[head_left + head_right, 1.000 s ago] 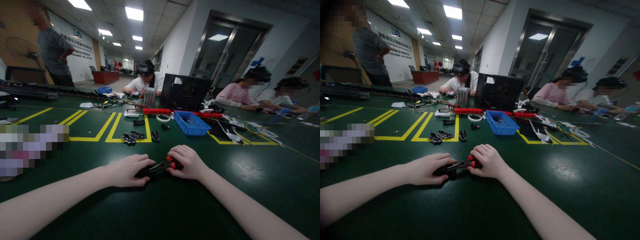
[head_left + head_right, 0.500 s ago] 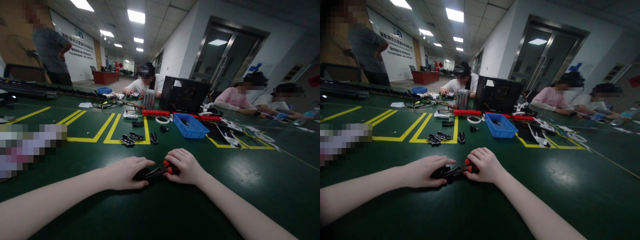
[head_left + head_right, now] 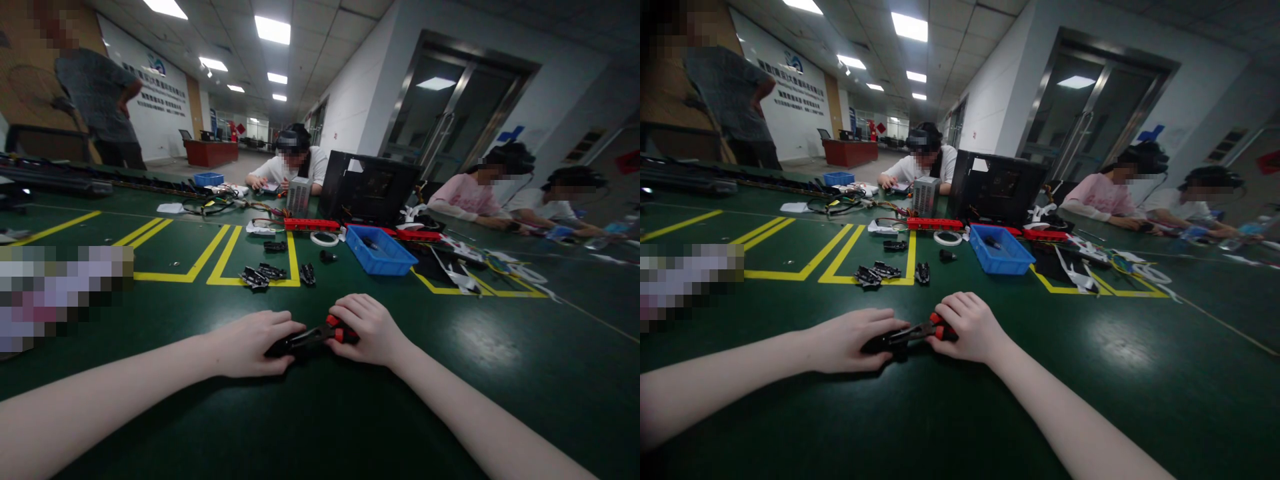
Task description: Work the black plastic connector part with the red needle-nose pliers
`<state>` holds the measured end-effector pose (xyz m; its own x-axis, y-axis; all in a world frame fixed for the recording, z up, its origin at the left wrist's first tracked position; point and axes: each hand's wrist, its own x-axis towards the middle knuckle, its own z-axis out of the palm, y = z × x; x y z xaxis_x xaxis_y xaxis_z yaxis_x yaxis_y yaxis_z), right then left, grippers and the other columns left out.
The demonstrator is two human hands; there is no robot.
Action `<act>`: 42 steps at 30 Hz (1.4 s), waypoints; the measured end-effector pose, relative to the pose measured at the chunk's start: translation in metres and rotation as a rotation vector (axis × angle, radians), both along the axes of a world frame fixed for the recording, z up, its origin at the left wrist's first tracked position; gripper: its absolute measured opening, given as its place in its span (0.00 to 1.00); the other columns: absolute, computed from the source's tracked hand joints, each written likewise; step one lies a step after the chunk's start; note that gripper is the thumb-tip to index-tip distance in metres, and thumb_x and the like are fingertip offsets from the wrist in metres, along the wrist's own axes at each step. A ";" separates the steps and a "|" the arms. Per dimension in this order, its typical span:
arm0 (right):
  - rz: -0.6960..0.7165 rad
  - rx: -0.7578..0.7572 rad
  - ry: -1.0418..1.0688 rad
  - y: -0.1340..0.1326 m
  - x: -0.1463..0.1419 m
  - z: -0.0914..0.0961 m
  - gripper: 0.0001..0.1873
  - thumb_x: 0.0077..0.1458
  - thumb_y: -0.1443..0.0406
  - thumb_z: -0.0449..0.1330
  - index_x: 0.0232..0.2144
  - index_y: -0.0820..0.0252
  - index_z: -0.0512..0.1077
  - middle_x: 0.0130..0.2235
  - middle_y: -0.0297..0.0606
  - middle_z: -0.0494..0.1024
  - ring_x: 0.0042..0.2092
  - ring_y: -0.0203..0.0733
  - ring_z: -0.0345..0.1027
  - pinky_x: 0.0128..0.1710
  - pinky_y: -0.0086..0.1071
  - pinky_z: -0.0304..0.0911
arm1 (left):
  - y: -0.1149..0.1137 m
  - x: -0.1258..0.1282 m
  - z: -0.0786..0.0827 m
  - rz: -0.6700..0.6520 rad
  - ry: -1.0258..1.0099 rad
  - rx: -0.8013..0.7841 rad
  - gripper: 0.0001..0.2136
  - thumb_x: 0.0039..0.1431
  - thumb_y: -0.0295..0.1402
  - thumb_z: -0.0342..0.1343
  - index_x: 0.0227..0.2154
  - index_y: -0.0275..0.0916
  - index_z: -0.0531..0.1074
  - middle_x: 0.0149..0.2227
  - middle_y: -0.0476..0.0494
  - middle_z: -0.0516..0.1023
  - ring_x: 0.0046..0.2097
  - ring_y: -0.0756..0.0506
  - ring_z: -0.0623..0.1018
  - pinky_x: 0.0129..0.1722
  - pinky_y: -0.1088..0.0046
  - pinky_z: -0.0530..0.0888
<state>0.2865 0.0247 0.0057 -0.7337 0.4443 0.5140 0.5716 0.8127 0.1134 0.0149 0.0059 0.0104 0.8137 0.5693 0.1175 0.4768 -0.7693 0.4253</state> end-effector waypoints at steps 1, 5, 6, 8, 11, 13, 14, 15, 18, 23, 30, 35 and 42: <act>0.002 0.004 -0.006 0.000 0.000 0.000 0.17 0.53 0.54 0.60 0.39 0.60 0.72 0.38 0.44 0.77 0.40 0.47 0.70 0.38 0.39 0.64 | 0.000 0.000 -0.001 0.003 0.001 0.003 0.21 0.61 0.36 0.55 0.56 0.41 0.64 0.43 0.42 0.73 0.41 0.43 0.75 0.38 0.70 0.70; 0.002 0.006 -0.028 0.000 0.000 0.000 0.16 0.54 0.54 0.60 0.37 0.61 0.72 0.36 0.44 0.77 0.37 0.45 0.70 0.35 0.38 0.62 | 0.001 -0.001 -0.004 0.006 0.005 0.014 0.19 0.62 0.36 0.54 0.56 0.42 0.64 0.43 0.43 0.72 0.41 0.42 0.75 0.37 0.69 0.70; 0.002 0.005 -0.031 0.000 0.000 0.000 0.16 0.53 0.54 0.60 0.37 0.61 0.72 0.36 0.43 0.77 0.37 0.45 0.69 0.35 0.38 0.61 | 0.002 -0.001 -0.005 0.004 0.004 0.017 0.19 0.63 0.37 0.54 0.56 0.42 0.64 0.43 0.42 0.72 0.42 0.42 0.75 0.37 0.69 0.70; 0.001 0.005 -0.032 0.000 0.000 0.000 0.16 0.53 0.54 0.60 0.36 0.60 0.71 0.35 0.43 0.76 0.36 0.45 0.69 0.35 0.38 0.61 | 0.002 -0.001 -0.006 0.000 -0.002 0.025 0.19 0.63 0.37 0.54 0.56 0.42 0.64 0.43 0.42 0.72 0.41 0.42 0.75 0.37 0.70 0.70; -0.002 0.008 -0.028 0.000 0.000 0.000 0.15 0.53 0.55 0.60 0.36 0.60 0.71 0.34 0.42 0.76 0.36 0.45 0.69 0.35 0.37 0.60 | 0.002 -0.001 -0.005 -0.002 -0.024 0.011 0.19 0.64 0.38 0.53 0.56 0.41 0.64 0.43 0.42 0.73 0.41 0.42 0.76 0.38 0.69 0.70; -0.006 0.004 -0.032 0.000 0.000 0.001 0.15 0.53 0.55 0.59 0.36 0.60 0.71 0.35 0.43 0.76 0.35 0.45 0.68 0.34 0.38 0.60 | 0.001 -0.001 -0.003 0.001 -0.040 -0.002 0.19 0.65 0.39 0.52 0.56 0.41 0.64 0.43 0.41 0.74 0.42 0.42 0.76 0.38 0.69 0.70; -0.008 0.003 -0.034 0.000 0.000 0.001 0.15 0.53 0.55 0.59 0.36 0.60 0.71 0.35 0.43 0.76 0.35 0.45 0.68 0.34 0.38 0.60 | 0.000 -0.001 -0.002 0.003 -0.045 -0.006 0.18 0.65 0.39 0.52 0.56 0.41 0.65 0.44 0.41 0.74 0.42 0.42 0.76 0.38 0.69 0.70; -0.011 0.001 -0.037 0.000 0.000 0.001 0.15 0.53 0.55 0.59 0.36 0.60 0.71 0.34 0.43 0.76 0.35 0.44 0.67 0.34 0.37 0.60 | 0.000 -0.001 -0.002 0.002 -0.047 -0.010 0.18 0.66 0.39 0.51 0.56 0.41 0.65 0.43 0.41 0.74 0.42 0.42 0.76 0.38 0.69 0.70; -0.016 0.003 -0.038 0.000 0.000 0.001 0.15 0.54 0.55 0.58 0.35 0.61 0.70 0.34 0.43 0.76 0.34 0.44 0.67 0.34 0.37 0.60 | 0.000 -0.001 -0.001 0.002 -0.055 -0.016 0.17 0.66 0.39 0.51 0.55 0.41 0.66 0.43 0.42 0.74 0.42 0.42 0.76 0.39 0.69 0.70; -0.016 -0.004 -0.049 0.000 0.000 0.000 0.15 0.53 0.55 0.59 0.36 0.61 0.70 0.34 0.43 0.75 0.35 0.44 0.67 0.34 0.37 0.60 | -0.001 -0.001 0.001 -0.004 -0.042 -0.013 0.16 0.65 0.38 0.52 0.54 0.41 0.67 0.42 0.42 0.75 0.41 0.42 0.76 0.38 0.69 0.69; -0.018 0.015 -0.014 0.001 0.000 0.000 0.15 0.53 0.55 0.60 0.37 0.61 0.71 0.37 0.44 0.77 0.38 0.46 0.70 0.37 0.38 0.61 | 0.001 0.000 -0.001 -0.008 -0.019 -0.003 0.17 0.64 0.38 0.53 0.54 0.41 0.66 0.42 0.43 0.74 0.41 0.42 0.76 0.38 0.70 0.69; -0.013 0.017 0.012 0.001 0.001 0.001 0.16 0.52 0.55 0.60 0.38 0.61 0.71 0.37 0.43 0.77 0.39 0.47 0.71 0.38 0.39 0.63 | 0.002 -0.001 -0.003 -0.012 -0.025 0.012 0.18 0.63 0.38 0.54 0.54 0.42 0.66 0.42 0.44 0.74 0.40 0.43 0.76 0.37 0.70 0.70; 0.032 0.063 0.034 0.002 0.001 -0.001 0.16 0.52 0.55 0.61 0.38 0.61 0.72 0.37 0.43 0.78 0.40 0.47 0.71 0.39 0.40 0.65 | 0.002 -0.001 -0.003 -0.006 -0.035 0.062 0.18 0.63 0.38 0.55 0.54 0.43 0.66 0.42 0.44 0.75 0.39 0.44 0.77 0.36 0.71 0.70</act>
<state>0.2874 0.0270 0.0052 -0.7287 0.3866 0.5654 0.5495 0.8227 0.1457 0.0135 0.0080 0.0071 0.8120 0.5548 0.1813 0.4575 -0.7978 0.3928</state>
